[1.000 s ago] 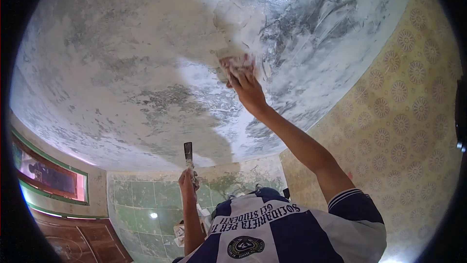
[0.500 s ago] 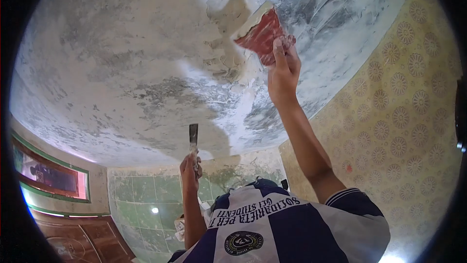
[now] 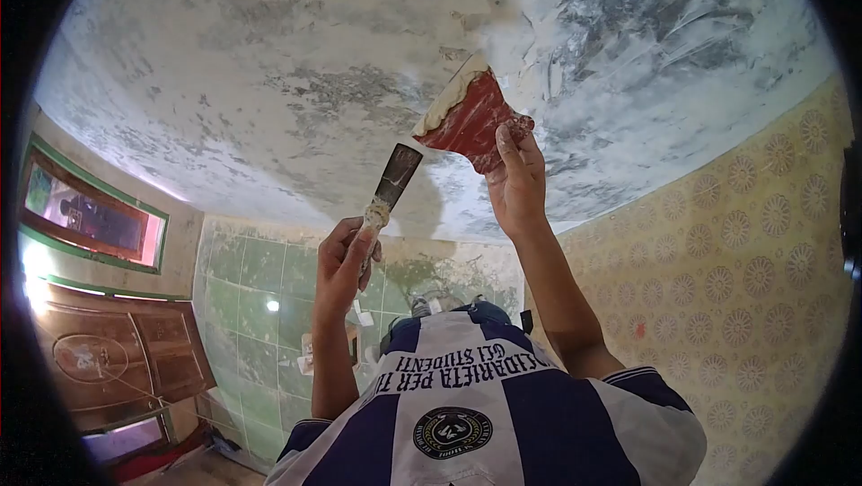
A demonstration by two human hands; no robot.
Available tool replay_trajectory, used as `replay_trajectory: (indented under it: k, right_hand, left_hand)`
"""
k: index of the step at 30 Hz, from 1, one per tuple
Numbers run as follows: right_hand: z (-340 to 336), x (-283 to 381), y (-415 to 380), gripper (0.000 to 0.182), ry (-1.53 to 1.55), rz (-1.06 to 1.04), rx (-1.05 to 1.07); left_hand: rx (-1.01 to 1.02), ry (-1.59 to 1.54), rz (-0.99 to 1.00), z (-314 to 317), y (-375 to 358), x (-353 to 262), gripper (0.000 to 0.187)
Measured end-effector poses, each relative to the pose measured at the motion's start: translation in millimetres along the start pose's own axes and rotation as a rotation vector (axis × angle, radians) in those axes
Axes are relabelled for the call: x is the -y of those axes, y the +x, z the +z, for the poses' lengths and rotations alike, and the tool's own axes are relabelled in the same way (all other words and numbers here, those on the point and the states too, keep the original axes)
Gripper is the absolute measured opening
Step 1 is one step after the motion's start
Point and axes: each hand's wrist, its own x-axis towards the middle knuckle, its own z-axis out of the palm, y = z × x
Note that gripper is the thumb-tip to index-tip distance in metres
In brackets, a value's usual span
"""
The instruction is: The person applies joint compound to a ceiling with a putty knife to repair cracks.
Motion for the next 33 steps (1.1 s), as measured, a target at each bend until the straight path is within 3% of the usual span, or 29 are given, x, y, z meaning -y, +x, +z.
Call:
replay_trajectory:
  k: [5, 21, 24, 26, 33]
  right_hand:
    - [-7.6, -6.3, -2.6, 0.022, 0.06, 0.116, -0.034]
    - [-7.2, -6.7, -10.0, 0.012, -0.006, 0.119, -0.056]
    - [-5.1, -6.5, -12.8, 0.012, -0.058, 0.121, -0.105]
    - [-20.9, -13.6, -14.9, 0.017, -0.267, 0.141, -0.033]
    - [-13.7, -17.2, -28.8, 0.024, -0.412, 0.164, 0.016]
  left_hand:
    - [-0.046, 0.094, 0.026, 1.8, 0.1, -0.3, 0.03]
    - [-0.049, 0.128, 0.008, -0.3, -1.3, -2.2, 0.024]
    - [-0.046, 0.133, 0.011, -1.6, -3.8, -0.1, 0.025]
    - [-0.045, 0.126, 0.018, -1.0, -4.9, 0.4, 0.025]
    - [-0.054, 0.116, 0.008, 2.7, -8.6, -0.5, 0.026]
